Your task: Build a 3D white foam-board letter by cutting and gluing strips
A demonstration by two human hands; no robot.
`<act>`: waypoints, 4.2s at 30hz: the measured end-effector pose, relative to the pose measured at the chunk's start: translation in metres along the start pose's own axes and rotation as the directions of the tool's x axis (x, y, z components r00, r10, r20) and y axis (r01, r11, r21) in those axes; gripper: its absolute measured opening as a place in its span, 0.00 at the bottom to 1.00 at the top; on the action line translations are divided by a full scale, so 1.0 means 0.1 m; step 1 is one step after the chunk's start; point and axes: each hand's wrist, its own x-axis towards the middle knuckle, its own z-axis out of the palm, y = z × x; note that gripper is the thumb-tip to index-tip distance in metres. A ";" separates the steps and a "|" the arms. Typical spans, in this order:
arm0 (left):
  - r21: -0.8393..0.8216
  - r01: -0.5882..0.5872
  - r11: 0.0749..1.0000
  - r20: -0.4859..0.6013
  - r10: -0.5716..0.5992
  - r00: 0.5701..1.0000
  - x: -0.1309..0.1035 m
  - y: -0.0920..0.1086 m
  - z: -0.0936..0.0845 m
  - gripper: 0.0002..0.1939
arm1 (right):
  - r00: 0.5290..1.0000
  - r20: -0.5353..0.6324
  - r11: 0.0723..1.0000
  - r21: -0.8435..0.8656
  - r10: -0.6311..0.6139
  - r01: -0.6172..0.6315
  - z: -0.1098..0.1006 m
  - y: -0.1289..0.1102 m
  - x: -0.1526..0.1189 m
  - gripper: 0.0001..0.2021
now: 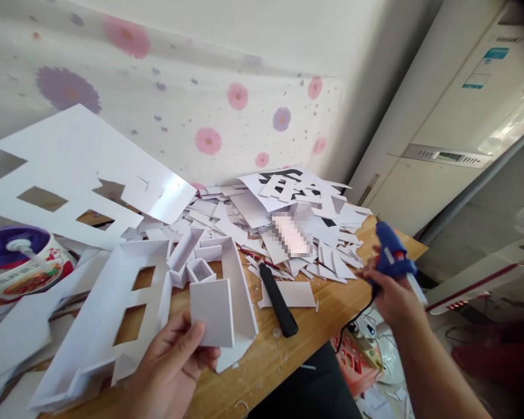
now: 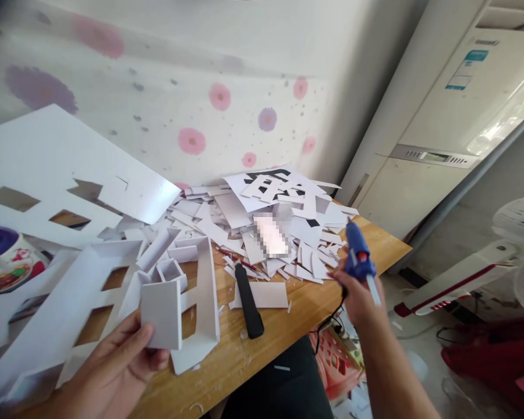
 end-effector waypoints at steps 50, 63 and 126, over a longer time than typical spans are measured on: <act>-0.168 -0.041 0.985 0.190 0.073 0.979 0.06 -0.16 -0.07 0.15 | 0.690 0.691 0.820 0.256 0.215 -0.512 1.13 -1.17 -1.18 0.12; -0.169 -0.046 0.985 0.177 0.076 0.981 0.06 -0.17 -0.09 0.14 | 0.643 0.732 0.815 0.220 0.225 -0.537 1.11 -1.11 -1.18 0.21; -0.273 -0.129 0.953 0.075 0.155 0.985 0.09 -0.09 -0.07 0.17 | 0.672 0.736 0.976 0.080 0.079 -0.201 1.10 -1.22 -1.14 0.16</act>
